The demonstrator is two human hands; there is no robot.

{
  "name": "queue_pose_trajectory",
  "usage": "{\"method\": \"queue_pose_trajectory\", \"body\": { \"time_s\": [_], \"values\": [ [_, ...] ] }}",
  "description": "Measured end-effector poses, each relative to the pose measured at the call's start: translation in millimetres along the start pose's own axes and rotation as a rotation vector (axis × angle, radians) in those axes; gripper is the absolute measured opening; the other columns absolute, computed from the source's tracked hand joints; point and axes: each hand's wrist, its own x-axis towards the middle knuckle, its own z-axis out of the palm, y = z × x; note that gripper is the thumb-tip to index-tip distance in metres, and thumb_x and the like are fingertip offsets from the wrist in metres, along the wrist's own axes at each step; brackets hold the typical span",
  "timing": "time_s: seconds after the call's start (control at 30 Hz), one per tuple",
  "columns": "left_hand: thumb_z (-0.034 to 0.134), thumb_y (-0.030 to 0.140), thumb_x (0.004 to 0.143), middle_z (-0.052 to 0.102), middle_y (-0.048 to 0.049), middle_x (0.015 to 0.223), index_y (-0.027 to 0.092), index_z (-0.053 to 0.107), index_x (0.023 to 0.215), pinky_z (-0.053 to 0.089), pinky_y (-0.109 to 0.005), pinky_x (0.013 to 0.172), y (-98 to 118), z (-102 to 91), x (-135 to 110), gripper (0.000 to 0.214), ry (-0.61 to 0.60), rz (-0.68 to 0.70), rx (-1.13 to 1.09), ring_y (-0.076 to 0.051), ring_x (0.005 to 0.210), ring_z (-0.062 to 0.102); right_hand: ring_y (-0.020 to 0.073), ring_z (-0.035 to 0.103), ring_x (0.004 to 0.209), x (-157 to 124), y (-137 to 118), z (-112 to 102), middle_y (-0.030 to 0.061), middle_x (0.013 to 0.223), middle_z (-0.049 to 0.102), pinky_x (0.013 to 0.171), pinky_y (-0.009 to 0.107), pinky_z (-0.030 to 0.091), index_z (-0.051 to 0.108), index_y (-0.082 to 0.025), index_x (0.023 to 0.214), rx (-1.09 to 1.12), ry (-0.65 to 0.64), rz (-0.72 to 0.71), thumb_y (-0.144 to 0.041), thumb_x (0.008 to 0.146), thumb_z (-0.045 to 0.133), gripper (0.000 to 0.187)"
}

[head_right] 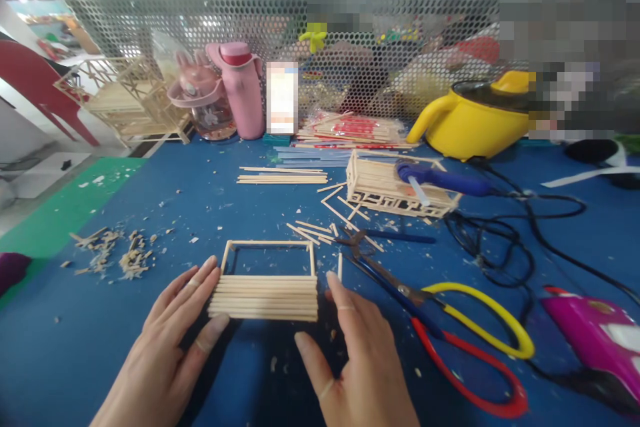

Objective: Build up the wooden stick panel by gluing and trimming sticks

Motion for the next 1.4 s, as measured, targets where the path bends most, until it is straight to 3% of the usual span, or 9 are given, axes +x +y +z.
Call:
{"method": "queue_pose_trajectory", "body": {
  "time_s": [0.3, 0.6, 1.0, 1.1, 1.2, 1.3, 1.4],
  "values": [
    [0.048, 0.038, 0.091, 0.041, -0.0068, 0.147, 0.028, 0.021, 0.148, 0.05, -0.048, 0.096, -8.1, 3.2, -7.9, 0.063, -0.011, -0.03, 0.022, -0.029, 0.132, 0.042, 0.0249, 0.063, 0.101, 1.8, -3.4, -1.3, 0.0102, 0.112, 0.064, 0.08, 0.038, 0.056, 0.038, -0.023, 0.137, 0.038, 0.012, -0.007, -0.035, 0.087, 0.054, 0.054],
    [0.048, 0.037, 0.091, 0.045, -0.0058, 0.144, 0.03, 0.029, 0.144, 0.05, -0.048, 0.097, -7.2, 3.6, -7.1, 0.056, -0.027, -0.004, 0.042, -0.028, 0.132, 0.042, 0.0237, 0.062, 0.101, 5.3, -3.6, -0.1, 0.0091, 0.111, 0.063, 0.082, 0.04, 0.054, 0.038, -0.026, 0.136, 0.035, -0.014, -0.065, -0.03, 0.089, 0.05, 0.049],
    [0.048, 0.04, 0.09, 0.049, -0.009, 0.141, 0.023, 0.042, 0.135, 0.046, -0.051, 0.1, -1.7, 4.8, -4.2, 0.048, 0.01, -0.077, -0.004, -0.029, 0.131, 0.043, 0.023, 0.064, 0.098, 4.6, -3.1, -1.4, 0.007, 0.109, 0.065, 0.079, 0.037, 0.055, 0.043, -0.027, 0.131, 0.006, -0.004, -0.06, -0.033, 0.089, 0.052, 0.044],
    [0.049, 0.04, 0.09, 0.049, -0.0104, 0.141, 0.022, 0.039, 0.137, 0.046, -0.05, 0.1, 1.2, 4.9, -5.6, 0.051, 0.024, -0.088, -0.001, -0.029, 0.131, 0.042, 0.0239, 0.064, 0.098, 4.4, -2.3, 0.4, 0.0076, 0.11, 0.065, 0.079, 0.038, 0.055, 0.045, -0.026, 0.131, -0.004, 0.003, -0.075, -0.034, 0.088, 0.053, 0.045],
    [0.048, 0.04, 0.09, 0.045, -0.0135, 0.143, 0.019, 0.025, 0.145, 0.048, -0.049, 0.097, 1.7, 0.3, -6.8, 0.064, 0.071, -0.114, 0.033, -0.029, 0.131, 0.042, 0.0244, 0.063, 0.101, 2.5, -1.3, 0.9, 0.0081, 0.113, 0.065, 0.081, 0.039, 0.056, 0.043, -0.026, 0.132, -0.003, 0.007, -0.061, -0.037, 0.087, 0.053, 0.046],
    [0.049, 0.041, 0.09, 0.039, -0.0153, 0.147, 0.015, 0.016, 0.148, 0.049, -0.045, 0.097, 1.3, -11.4, -2.1, 0.072, 0.105, -0.037, 0.096, -0.029, 0.134, 0.039, 0.025, 0.062, 0.106, 2.3, -0.8, -5.1, 0.0099, 0.116, 0.064, 0.083, 0.039, 0.056, 0.038, -0.023, 0.136, -0.006, 0.006, -0.036, -0.038, 0.088, 0.051, 0.052],
    [0.046, 0.039, 0.092, 0.043, -0.0133, 0.145, 0.014, 0.025, 0.145, 0.042, -0.047, 0.103, 3.4, -22.4, 9.8, 0.063, 0.063, 0.214, 0.175, -0.027, 0.135, 0.037, 0.0245, 0.061, 0.107, 8.7, -1.2, -16.6, 0.0103, 0.118, 0.062, 0.084, 0.039, 0.054, 0.037, -0.023, 0.136, -0.021, 0.012, -0.114, -0.035, 0.089, 0.049, 0.051]
  ]
}}
